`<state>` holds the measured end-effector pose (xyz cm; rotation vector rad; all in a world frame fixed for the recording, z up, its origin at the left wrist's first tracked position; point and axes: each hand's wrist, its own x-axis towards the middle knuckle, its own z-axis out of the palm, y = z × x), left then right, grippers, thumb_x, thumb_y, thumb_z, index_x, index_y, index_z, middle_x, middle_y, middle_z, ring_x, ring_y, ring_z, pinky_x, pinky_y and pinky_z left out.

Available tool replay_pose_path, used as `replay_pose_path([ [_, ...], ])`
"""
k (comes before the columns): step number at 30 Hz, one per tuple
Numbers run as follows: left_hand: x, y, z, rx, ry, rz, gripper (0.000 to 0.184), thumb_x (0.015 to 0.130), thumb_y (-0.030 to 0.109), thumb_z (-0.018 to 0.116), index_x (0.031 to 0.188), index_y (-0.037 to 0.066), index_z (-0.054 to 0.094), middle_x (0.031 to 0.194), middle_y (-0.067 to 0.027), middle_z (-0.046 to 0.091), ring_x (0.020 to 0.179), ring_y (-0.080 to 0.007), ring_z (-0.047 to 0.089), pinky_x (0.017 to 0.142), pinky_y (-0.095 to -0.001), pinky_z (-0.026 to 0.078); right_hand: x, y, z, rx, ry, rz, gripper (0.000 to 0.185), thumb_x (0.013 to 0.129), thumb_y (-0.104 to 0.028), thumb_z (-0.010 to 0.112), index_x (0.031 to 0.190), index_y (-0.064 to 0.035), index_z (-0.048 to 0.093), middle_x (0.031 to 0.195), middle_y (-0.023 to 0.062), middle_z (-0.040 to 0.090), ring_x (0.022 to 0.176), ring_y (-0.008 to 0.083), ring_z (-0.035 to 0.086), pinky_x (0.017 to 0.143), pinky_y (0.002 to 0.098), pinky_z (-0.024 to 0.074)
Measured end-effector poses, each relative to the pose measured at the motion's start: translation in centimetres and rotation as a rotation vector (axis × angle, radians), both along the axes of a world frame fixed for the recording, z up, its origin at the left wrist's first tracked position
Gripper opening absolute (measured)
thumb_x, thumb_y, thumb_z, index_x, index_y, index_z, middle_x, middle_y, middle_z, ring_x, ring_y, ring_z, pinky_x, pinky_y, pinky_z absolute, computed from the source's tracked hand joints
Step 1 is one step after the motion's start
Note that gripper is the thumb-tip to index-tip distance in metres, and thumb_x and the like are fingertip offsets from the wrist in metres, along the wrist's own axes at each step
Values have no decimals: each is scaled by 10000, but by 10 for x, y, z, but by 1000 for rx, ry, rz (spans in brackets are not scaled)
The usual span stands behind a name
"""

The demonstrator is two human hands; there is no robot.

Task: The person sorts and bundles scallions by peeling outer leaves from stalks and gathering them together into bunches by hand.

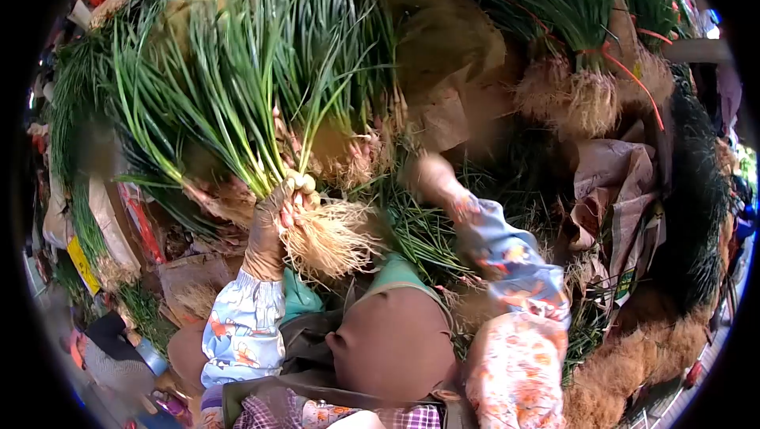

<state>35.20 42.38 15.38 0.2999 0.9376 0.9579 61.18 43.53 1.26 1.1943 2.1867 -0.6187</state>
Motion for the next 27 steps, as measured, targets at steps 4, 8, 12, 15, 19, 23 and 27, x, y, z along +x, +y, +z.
replay_pose_path([
  [4,-14,-10,-43,-80,17,-165,325,830,269,582,1029,12,575,849,-101,624,737,-182,605,590,-266,518,1,-4,6,-405,253,99,221,818,-250,538,730,-62,615,732,144,617,691,262,613,626,401,479],
  [8,-12,-2,13,-37,304,-207,344,839,275,566,1044,-1,552,682,-25,518,622,-125,534,672,-260,488,-13,114,15,342,284,-1029,439,825,-424,518,1000,-25,562,888,208,608,875,341,585,738,430,454],
  [12,-12,22,0,217,-250,-162,253,831,228,591,993,45,528,698,-33,540,626,-133,543,609,-280,501,-21,152,3,398,422,-1008,427,803,-410,543,971,-19,579,919,216,604,903,360,568,756,422,451],
  [15,3,14,8,64,136,-59,201,828,188,588,949,28,567,958,-145,629,751,-188,619,643,-274,531,-29,125,56,104,856,-1259,261,808,-301,571,916,-66,610,790,117,627,740,214,595,623,311,469],
  [19,13,1,-12,-49,300,-281,263,836,189,599,1010,-5,561,746,-62,606,554,-81,526,438,-168,408,-65,41,85,-198,1276,-922,147,854,-183,557,852,-47,610,659,11,574,540,67,506,474,207,408],
  [23,13,-8,-20,-144,305,-276,245,836,170,598,1002,-8,570,683,-69,596,521,-89,543,416,-172,394,-93,32,81,-512,1022,-1364,207,860,-210,564,878,-8,604,657,18,570,538,69,512,480,205,420],
  [27,7,-6,-20,-175,369,-258,199,841,161,588,944,-8,572,682,-82,605,506,-96,549,415,-171,394,-112,40,111,-7,823,-1036,266,859,-259,548,855,5,576,710,105,616,583,217,575,556,337,469],
])
